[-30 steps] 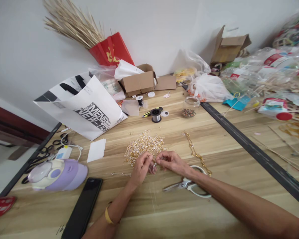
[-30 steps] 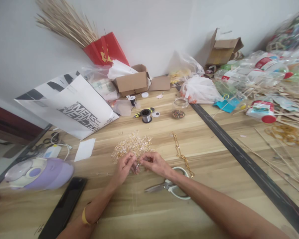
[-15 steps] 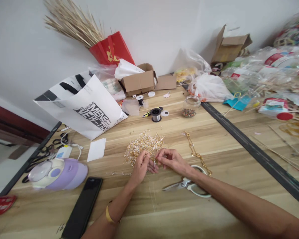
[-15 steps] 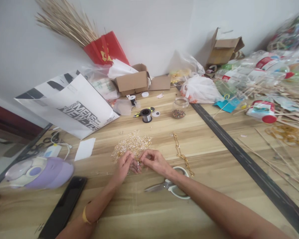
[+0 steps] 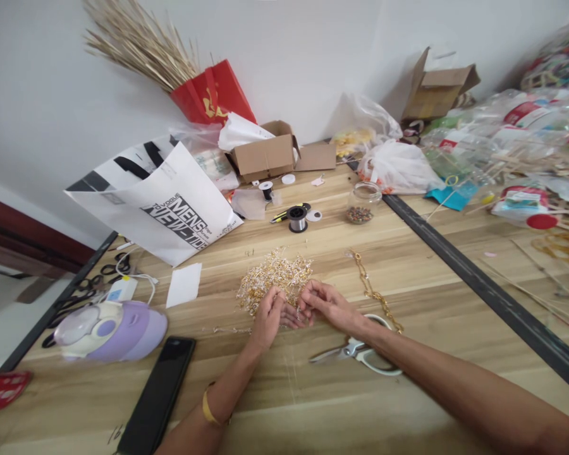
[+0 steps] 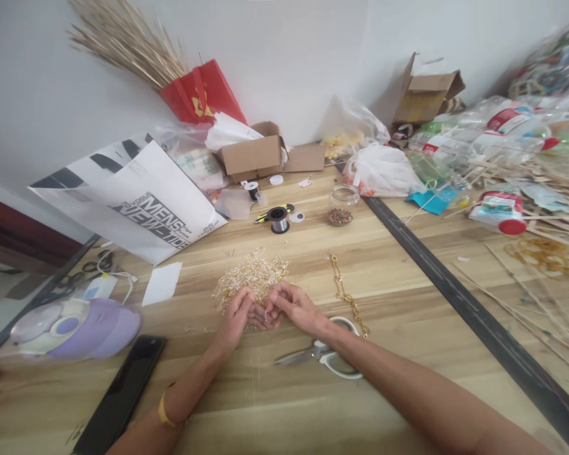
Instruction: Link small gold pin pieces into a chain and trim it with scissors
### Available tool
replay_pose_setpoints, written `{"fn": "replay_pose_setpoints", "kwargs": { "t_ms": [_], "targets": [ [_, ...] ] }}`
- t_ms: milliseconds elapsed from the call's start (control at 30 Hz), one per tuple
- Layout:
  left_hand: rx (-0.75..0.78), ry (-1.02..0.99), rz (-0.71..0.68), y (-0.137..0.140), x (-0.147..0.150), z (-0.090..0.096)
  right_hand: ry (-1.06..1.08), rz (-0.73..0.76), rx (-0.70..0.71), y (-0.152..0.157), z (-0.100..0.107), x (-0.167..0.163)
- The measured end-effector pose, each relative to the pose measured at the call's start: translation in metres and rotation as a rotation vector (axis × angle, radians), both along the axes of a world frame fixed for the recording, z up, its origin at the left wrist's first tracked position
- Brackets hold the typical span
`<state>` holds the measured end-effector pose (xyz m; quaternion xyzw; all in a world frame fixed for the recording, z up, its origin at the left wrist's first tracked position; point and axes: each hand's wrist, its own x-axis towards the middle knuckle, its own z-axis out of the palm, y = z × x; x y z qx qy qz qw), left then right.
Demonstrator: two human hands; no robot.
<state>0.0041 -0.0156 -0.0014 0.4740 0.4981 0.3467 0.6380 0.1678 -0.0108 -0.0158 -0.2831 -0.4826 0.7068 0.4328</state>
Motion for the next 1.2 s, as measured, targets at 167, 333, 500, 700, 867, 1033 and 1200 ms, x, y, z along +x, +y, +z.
{"fn": "replay_pose_setpoints", "kwargs": {
  "t_ms": [167,333,500,700,867,1033,1200],
  "targets": [
    [0.054,0.035,-0.047,-0.0013,0.0014,0.0039,-0.093,-0.039,0.028,0.001,-0.0008,-0.001],
    [0.145,0.114,-0.069,-0.0026,0.0027,0.0054,-0.221,-0.004,0.058,-0.0013,0.0023,-0.0017],
    [0.186,0.145,-0.075,-0.0044,0.0041,0.0062,-0.332,-0.036,0.17,-0.0031,-0.0017,0.0002],
    [0.185,0.142,-0.061,-0.0048,0.0067,0.0088,-0.354,-0.033,0.175,-0.0037,-0.0036,0.0008],
    [0.128,0.094,-0.064,-0.0038,0.0054,0.0062,-0.275,-0.009,0.14,-0.003,-0.0017,-0.0002],
    [0.064,0.005,-0.121,-0.0029,0.0044,0.0059,-0.209,-0.011,0.136,-0.0033,0.0003,-0.0004],
    [0.093,0.03,-0.142,-0.0027,0.0068,0.0061,-0.228,-0.028,0.157,-0.0037,-0.0015,0.0003]
  ]
}}
